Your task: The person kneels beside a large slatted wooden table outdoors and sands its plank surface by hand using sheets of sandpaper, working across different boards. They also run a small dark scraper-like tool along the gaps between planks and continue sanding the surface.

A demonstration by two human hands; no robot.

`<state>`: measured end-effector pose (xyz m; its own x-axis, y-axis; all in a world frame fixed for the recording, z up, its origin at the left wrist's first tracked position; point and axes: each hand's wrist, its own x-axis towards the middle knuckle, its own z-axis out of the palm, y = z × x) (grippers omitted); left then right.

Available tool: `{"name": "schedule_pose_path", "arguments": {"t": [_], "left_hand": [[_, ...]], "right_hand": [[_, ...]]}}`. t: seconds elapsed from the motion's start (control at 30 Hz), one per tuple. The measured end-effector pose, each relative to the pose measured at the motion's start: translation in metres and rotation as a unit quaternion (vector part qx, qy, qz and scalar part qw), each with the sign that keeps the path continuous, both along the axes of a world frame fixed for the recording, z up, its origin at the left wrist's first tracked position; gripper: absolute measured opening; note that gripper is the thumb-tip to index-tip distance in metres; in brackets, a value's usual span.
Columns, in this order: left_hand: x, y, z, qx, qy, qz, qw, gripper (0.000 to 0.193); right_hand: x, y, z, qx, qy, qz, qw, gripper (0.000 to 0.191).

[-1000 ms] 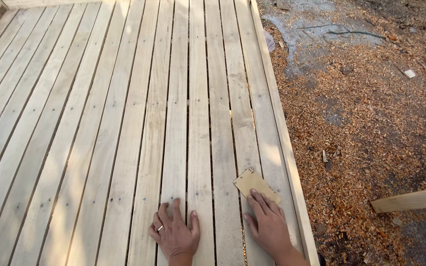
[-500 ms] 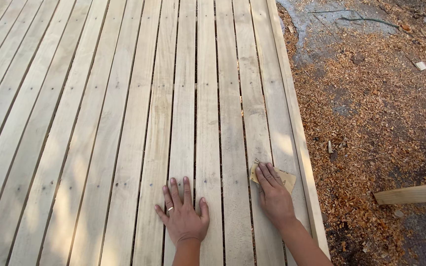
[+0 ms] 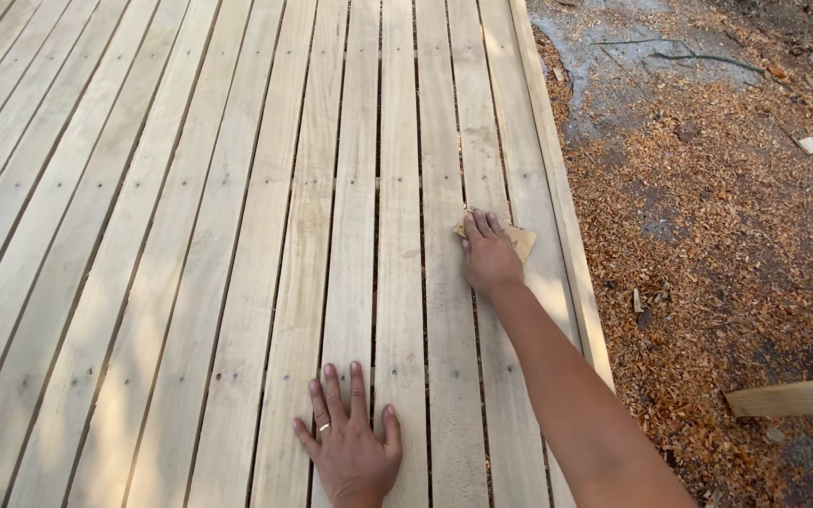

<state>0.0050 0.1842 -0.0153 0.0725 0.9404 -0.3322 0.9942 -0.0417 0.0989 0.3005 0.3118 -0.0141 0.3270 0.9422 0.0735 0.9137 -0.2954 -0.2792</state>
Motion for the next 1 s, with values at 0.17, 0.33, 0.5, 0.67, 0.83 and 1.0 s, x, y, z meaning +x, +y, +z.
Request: {"name": "schedule_pose_path", "arguments": {"t": [0.17, 0.33, 0.5, 0.67, 0.83, 1.0], "left_hand": [[0.001, 0.000, 0.006, 0.004, 0.002, -0.013, 1.000, 0.079], [0.001, -0.001, 0.000, -0.017, 0.016, -0.016, 1.000, 0.079], [-0.003, -0.005, -0.022, 0.008, 0.022, -0.008, 1.000, 0.080], [-0.005, -0.003, -0.035, 0.302, -0.093, -0.042, 0.948, 0.076], [-0.004, -0.002, -0.021, 0.014, -0.007, -0.004, 1.000, 0.081], [-0.001, -0.003, -0.005, 0.057, -0.010, -0.015, 0.998, 0.077]], "right_hand": [[-0.057, -0.169, 0.000, 0.009, -0.028, 0.053, 0.998, 0.053], [-0.080, -0.238, -0.005, -0.019, -0.033, 0.061, 0.997, 0.055], [-0.024, -0.082, -0.007, 0.039, -0.043, 0.038, 0.998, 0.052], [0.009, 0.034, 0.011, -0.038, 0.034, -0.051, 0.997, 0.049], [-0.022, -0.075, 0.002, 0.038, -0.029, 0.039, 0.998, 0.050], [-0.074, -0.260, -0.014, 0.005, -0.062, 0.052, 0.997, 0.052]]}}
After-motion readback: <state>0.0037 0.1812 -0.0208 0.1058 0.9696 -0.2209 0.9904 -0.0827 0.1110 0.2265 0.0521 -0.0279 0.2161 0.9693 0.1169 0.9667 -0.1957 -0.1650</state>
